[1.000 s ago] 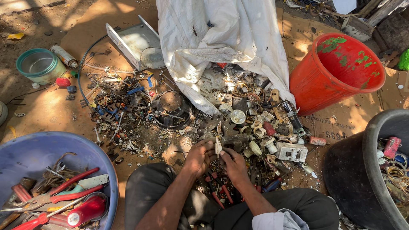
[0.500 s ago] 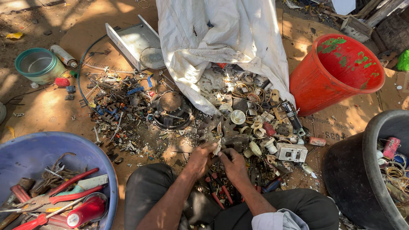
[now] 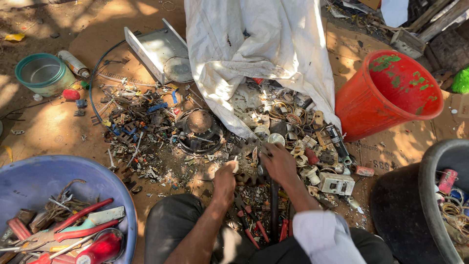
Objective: The person sits on the ground and uses pliers and a hammer to dismantle small electronic components and scrap metal. They repeatedly strike and pry apart items from a pile of debris, separating parts and discarding them into nearby buckets.
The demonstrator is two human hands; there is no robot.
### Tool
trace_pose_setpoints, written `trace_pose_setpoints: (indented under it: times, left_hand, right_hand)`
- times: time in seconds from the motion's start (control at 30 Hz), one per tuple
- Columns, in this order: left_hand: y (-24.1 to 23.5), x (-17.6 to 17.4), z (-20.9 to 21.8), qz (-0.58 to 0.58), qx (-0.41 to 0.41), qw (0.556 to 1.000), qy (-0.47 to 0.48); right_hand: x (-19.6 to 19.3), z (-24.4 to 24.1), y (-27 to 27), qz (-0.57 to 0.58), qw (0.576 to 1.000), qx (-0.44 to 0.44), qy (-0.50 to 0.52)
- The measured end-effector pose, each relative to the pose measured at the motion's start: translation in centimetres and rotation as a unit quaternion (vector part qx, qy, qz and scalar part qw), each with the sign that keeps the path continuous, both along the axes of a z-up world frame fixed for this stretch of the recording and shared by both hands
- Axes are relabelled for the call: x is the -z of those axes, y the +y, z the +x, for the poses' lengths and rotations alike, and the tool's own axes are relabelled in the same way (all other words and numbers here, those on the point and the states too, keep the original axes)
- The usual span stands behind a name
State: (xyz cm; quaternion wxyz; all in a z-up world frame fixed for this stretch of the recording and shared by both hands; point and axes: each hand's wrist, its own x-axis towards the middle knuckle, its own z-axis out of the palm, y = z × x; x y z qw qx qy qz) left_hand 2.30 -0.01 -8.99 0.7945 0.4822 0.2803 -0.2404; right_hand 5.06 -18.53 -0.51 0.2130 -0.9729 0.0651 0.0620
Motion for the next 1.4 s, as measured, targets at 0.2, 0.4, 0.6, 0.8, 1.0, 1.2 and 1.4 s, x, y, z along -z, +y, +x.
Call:
trace_pose_setpoints:
  times: [0.2, 0.4, 0.6, 0.8, 1.0, 1.2, 1.4]
  left_hand:
    - [1.0, 2.4, 0.7, 0.004, -0.023, 0.993, -0.115]
    - [1.6, -2.0, 1.1, -0.106, -0.013, 0.994, -0.031]
    - [1.9, -7.0, 0.2, -0.146, 0.006, 0.989, 0.029]
    - [1.1, -7.6, -0.7, -0.144, -0.018, 0.988, 0.048]
    - [2.1, -5.4, -2.6, -0.136, -0.042, 0.989, 0.03]
    - [2.5, -3.7, -5.2, -0.192, -0.005, 0.981, -0.023]
    - [-1.4, -2.6, -8.8, -0.171, 0.016, 0.978, -0.122]
  right_hand:
    - [3.2, 5.2, 1.9, -0.061, 0.994, -0.043, 0.085]
    - [-4.3, -1.2, -3.6, 0.127, 0.988, 0.08, -0.027]
    - [-13.1, -19.0, -13.5, 0.079, 0.966, 0.202, 0.137]
    - [-14.7, -22.9, -10.6, 0.099, 0.978, 0.065, 0.172]
    - [-14.2, -16.0, -0.7, 0.116, 0.986, 0.075, 0.09]
    - [-9.8, -13.6, 4.5, 0.257, 0.955, 0.005, -0.147]
    - [-0.2, -17.3, 4.9, 0.186, 0.975, 0.095, -0.077]
